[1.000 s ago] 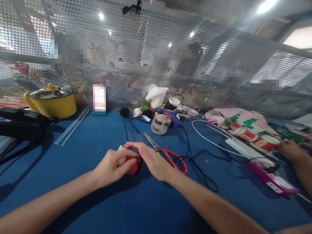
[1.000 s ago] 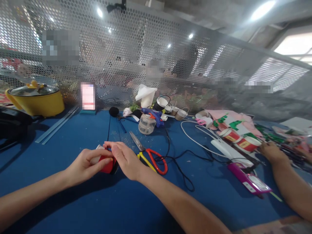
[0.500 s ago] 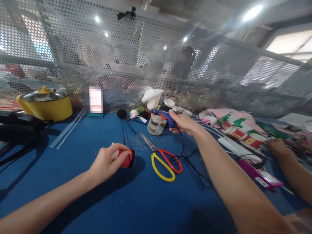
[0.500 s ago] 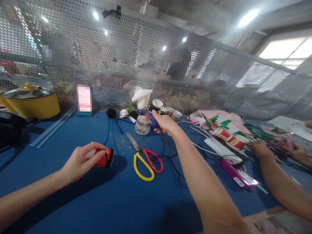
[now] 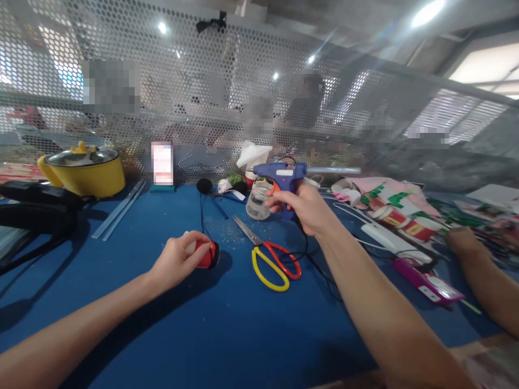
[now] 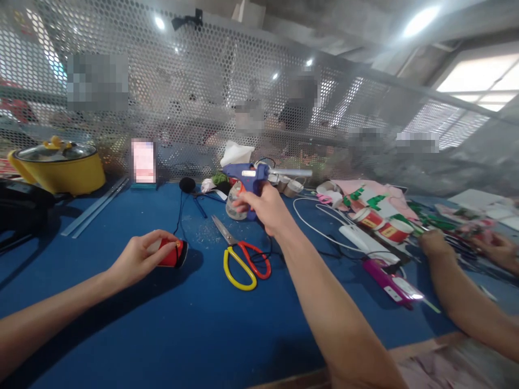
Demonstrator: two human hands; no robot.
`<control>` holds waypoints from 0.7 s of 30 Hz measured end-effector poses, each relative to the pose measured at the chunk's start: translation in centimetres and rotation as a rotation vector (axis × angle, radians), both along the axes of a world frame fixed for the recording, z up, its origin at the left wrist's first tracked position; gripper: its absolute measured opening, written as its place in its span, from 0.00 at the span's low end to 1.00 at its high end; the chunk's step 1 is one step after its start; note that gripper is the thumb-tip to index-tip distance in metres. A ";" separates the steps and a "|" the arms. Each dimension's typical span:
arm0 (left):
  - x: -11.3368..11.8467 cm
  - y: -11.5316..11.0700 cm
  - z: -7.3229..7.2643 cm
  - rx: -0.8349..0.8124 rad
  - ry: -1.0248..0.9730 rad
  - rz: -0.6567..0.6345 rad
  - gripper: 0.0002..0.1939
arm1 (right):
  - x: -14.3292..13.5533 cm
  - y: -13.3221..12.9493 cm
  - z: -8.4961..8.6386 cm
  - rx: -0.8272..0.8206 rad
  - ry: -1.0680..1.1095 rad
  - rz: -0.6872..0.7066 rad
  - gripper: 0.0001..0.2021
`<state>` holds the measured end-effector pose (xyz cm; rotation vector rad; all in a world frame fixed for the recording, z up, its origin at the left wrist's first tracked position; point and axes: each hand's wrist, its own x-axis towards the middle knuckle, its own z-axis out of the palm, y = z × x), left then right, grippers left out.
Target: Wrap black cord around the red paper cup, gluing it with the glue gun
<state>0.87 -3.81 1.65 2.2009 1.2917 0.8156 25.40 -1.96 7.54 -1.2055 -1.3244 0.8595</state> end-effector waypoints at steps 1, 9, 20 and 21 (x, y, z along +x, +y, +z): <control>0.0 0.0 -0.1 -0.014 0.002 0.004 0.14 | -0.6 -1.1 0.1 -0.033 -0.029 0.070 0.04; -0.1 0.2 -0.3 -0.120 -0.051 0.048 0.16 | -3.3 -6.3 -2.9 -0.298 -0.341 0.263 0.07; 0.3 0.5 0.0 -0.210 -0.119 0.085 0.16 | -4.3 -7.2 -3.6 -0.263 -0.491 0.267 0.09; 0.3 0.5 -0.1 -0.204 -0.117 0.082 0.15 | -4.3 -7.2 -3.6 -0.255 -0.495 0.267 0.09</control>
